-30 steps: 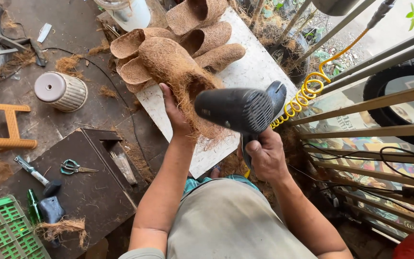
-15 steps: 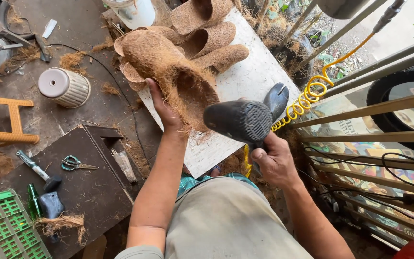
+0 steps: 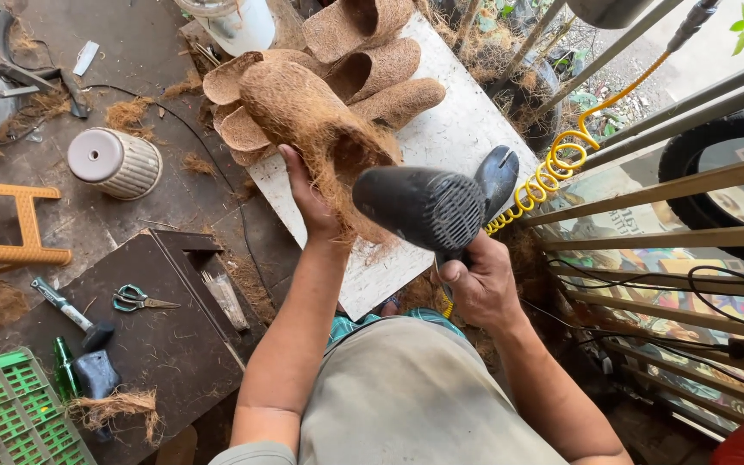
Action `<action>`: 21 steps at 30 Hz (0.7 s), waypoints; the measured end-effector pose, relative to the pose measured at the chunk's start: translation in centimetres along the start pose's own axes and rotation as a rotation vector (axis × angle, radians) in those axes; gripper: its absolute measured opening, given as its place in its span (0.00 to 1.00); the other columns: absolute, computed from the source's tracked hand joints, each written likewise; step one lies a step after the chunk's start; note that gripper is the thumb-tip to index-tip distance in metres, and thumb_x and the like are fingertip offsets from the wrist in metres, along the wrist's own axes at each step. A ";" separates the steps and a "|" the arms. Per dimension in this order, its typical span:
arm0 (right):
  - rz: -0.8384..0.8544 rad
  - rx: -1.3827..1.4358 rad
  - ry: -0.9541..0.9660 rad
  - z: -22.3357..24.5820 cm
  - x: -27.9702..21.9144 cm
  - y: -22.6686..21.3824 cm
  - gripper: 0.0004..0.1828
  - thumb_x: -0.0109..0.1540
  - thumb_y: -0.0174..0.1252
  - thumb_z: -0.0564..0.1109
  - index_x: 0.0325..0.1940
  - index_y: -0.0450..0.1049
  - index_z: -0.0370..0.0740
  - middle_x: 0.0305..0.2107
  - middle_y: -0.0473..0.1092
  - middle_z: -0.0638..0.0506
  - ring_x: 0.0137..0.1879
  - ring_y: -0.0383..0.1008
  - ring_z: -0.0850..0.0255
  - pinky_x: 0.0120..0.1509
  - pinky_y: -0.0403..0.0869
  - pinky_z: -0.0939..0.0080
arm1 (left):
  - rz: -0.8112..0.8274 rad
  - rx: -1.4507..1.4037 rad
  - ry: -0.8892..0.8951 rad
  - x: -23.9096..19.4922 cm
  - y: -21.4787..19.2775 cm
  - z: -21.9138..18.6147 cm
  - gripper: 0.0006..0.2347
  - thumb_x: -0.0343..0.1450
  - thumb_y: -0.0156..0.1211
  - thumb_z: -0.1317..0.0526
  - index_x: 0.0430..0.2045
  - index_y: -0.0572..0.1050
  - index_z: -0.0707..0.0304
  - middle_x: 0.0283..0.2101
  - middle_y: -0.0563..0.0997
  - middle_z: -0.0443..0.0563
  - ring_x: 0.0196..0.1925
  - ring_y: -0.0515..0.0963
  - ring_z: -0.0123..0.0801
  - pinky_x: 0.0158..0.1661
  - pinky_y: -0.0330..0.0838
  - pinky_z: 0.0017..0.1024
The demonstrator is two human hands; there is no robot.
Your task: The person uses a heat gun to warm a coco fiber slipper, then inserts a green glass bottle to shape the interior. They remove the bottle and press the slipper by hand to refine its form.
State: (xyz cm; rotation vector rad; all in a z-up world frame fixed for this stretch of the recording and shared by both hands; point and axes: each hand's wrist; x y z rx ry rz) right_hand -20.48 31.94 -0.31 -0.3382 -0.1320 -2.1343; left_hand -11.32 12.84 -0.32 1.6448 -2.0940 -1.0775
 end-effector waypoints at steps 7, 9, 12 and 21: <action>-0.083 0.136 -0.014 1.1 1.9 1.2 0.27 0.63 0.55 0.64 0.39 0.71 0.35 0.15 0.70 0.48 0.23 0.73 0.63 0.29 0.72 0.66 | -0.016 0.074 -0.104 -5.1 7.2 -4.2 0.40 0.70 0.42 0.34 0.71 0.43 0.63 0.75 0.40 0.68 0.76 0.39 0.56 0.71 0.31 0.52; -0.084 0.147 -0.015 0.8 1.9 1.3 0.26 0.63 0.56 0.64 0.40 0.71 0.35 0.15 0.70 0.48 0.23 0.73 0.62 0.29 0.72 0.66 | -0.021 0.052 -0.117 -5.3 7.7 -4.3 0.40 0.71 0.43 0.35 0.71 0.44 0.63 0.74 0.41 0.68 0.76 0.40 0.56 0.71 0.32 0.52; -0.069 0.109 -0.014 0.8 2.2 1.1 0.26 0.61 0.59 0.64 0.38 0.72 0.35 0.14 0.70 0.48 0.22 0.71 0.64 0.29 0.72 0.66 | -0.032 -0.011 -0.157 -2.3 4.2 -2.2 0.37 0.71 0.43 0.37 0.71 0.47 0.63 0.74 0.45 0.68 0.76 0.43 0.56 0.71 0.35 0.53; -0.114 -0.112 0.103 1.3 1.0 -1.0 0.27 0.64 0.51 0.65 0.43 0.72 0.37 0.13 0.70 0.49 0.21 0.72 0.63 0.26 0.70 0.65 | -0.042 0.257 0.016 0.5 -0.4 -1.1 0.41 0.72 0.40 0.33 0.72 0.38 0.61 0.75 0.33 0.68 0.77 0.31 0.55 0.71 0.21 0.50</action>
Point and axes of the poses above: each hand's wrist, its own x-axis towards the middle knuckle, its own y-axis out of the palm, z = x × y
